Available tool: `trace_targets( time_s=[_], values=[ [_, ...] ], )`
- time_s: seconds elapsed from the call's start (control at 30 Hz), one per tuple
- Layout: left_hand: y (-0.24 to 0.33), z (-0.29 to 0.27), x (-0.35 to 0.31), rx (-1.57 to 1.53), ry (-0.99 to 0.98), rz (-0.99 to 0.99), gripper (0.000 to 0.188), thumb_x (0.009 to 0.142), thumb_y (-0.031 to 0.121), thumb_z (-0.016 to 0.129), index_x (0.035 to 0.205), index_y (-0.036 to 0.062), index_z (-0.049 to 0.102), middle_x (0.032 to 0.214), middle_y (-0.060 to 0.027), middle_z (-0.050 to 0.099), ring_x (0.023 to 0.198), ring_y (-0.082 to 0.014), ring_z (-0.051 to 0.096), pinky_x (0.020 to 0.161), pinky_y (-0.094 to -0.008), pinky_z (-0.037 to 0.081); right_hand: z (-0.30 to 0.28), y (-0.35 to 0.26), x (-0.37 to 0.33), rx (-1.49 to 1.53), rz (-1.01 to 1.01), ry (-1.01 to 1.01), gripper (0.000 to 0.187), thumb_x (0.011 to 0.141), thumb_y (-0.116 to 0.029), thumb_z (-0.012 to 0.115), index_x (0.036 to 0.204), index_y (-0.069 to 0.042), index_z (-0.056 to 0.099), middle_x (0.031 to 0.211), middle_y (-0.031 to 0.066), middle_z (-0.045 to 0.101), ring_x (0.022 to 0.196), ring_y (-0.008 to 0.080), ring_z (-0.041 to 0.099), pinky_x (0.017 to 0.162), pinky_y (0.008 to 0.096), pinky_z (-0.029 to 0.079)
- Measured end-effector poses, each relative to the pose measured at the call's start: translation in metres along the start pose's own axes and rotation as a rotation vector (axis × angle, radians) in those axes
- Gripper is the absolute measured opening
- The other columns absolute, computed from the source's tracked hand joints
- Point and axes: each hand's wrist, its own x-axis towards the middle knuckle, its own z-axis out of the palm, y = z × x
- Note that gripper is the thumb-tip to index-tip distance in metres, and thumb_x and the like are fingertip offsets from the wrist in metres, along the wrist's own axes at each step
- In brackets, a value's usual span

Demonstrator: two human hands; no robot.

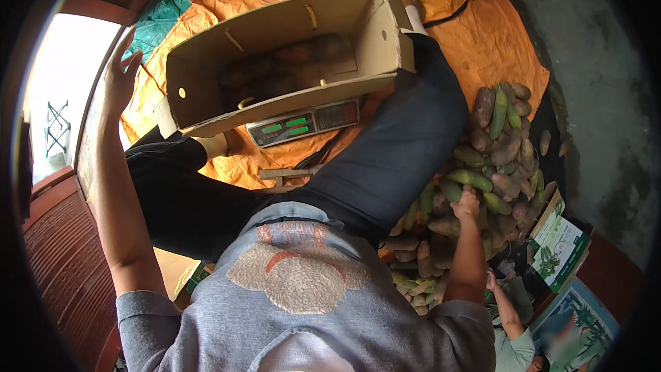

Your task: Sort produce into a cardboard box on a scale.

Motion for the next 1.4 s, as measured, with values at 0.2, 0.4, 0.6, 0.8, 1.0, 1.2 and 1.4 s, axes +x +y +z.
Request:
trace_targets(
  time_s=[0.2, 0.4, 0.6, 0.8, 1.0, 1.2, 1.4],
  values=[
    [0.072, -0.004, -0.001, 0.115, -0.196, 0.18, 0.048, 0.098, 0.016, 0.065, 0.145, 0.0154, 0.054, 0.141, -0.0136, 0.06, 0.131, -0.0316, 0.057, 0.104, -0.0413, 0.049, -0.202, -0.012, -0.019, 0.423, -0.3, 0.701, 0.069, 0.073, -0.011, 0.078, 0.137, -0.005, 0.055, 0.127, 0.0218, 0.06, 0.12, 0.0379, 0.059, 0.103, 0.043, 0.046],
    [0.123, 0.01, -0.021, 0.174, -0.73, 0.176, 0.033, 0.097, 0.028, 0.064, 0.118, 0.0032, 0.07, 0.105, -0.0197, 0.072, 0.095, -0.0381, 0.069, 0.084, -0.044, 0.055, -0.408, -0.192, -0.129, 0.761, -0.73, 0.693, 0.057, 0.086, -0.001, 0.074, 0.138, 0.005, 0.052, 0.133, 0.013, 0.058, 0.127, 0.0236, 0.055, 0.11, 0.0366, 0.042],
    [0.114, 0.021, -0.055, 0.206, -0.953, 0.253, 0.025, 0.093, 0.031, 0.068, 0.093, 0.0069, 0.073, 0.08, -0.0161, 0.071, 0.081, -0.0359, 0.071, 0.077, -0.0449, 0.056, -0.428, -0.395, -0.156, 0.248, -1.342, 0.427, 0.059, 0.076, -0.012, 0.076, 0.131, 0.001, 0.057, 0.122, 0.0182, 0.062, 0.115, 0.0358, 0.061, 0.099, 0.0414, 0.048],
    [0.111, 0.024, -0.054, 0.242, -0.911, 0.256, 0.015, 0.089, 0.023, 0.071, 0.09, 0.0078, 0.074, 0.082, -0.0141, 0.072, 0.084, -0.0332, 0.071, 0.077, -0.0423, 0.057, -0.352, -0.491, -0.087, 0.055, -1.322, 0.094, 0.059, 0.077, -0.019, 0.08, 0.129, -0.001, 0.057, 0.123, 0.0176, 0.06, 0.115, 0.0374, 0.059, 0.099, 0.0449, 0.048],
    [0.111, 0.02, -0.055, 0.219, -0.915, 0.252, 0.01, 0.085, 0.017, 0.074, 0.091, 0.0091, 0.075, 0.085, -0.0131, 0.073, 0.085, -0.0328, 0.071, 0.078, -0.0417, 0.058, -0.33, -0.488, -0.033, -0.014, -1.134, -0.195, 0.062, 0.081, -0.019, 0.079, 0.135, 0.0, 0.053, 0.134, 0.0204, 0.057, 0.124, 0.0376, 0.056, 0.104, 0.045, 0.046],
    [0.105, 0.032, -0.058, 0.245, -0.928, 0.302, 0.008, 0.085, 0.016, 0.073, 0.087, 0.0085, 0.073, 0.082, -0.0154, 0.071, 0.084, -0.0361, 0.07, 0.076, -0.0455, 0.056, -0.357, -0.445, -0.057, 0.423, -1.181, 0.048, 0.056, 0.09, -0.008, 0.068, 0.143, -0.004, 0.049, 0.134, 0.0215, 0.06, 0.116, 0.032, 0.065, 0.099, 0.04, 0.052],
    [0.122, 0.028, -0.044, 0.163, -0.926, 0.318, 0.024, 0.091, 0.013, 0.069, 0.113, 0.0029, 0.073, 0.084, -0.0189, 0.073, 0.084, -0.0369, 0.071, 0.075, -0.0417, 0.056, -0.372, -0.306, -0.078, 0.966, -0.979, 0.738, 0.038, 0.096, -0.004, 0.061, 0.134, -0.002, 0.058, 0.118, 0.012, 0.069, 0.1, 0.0151, 0.069, 0.089, 0.0278, 0.054]
  ],
)
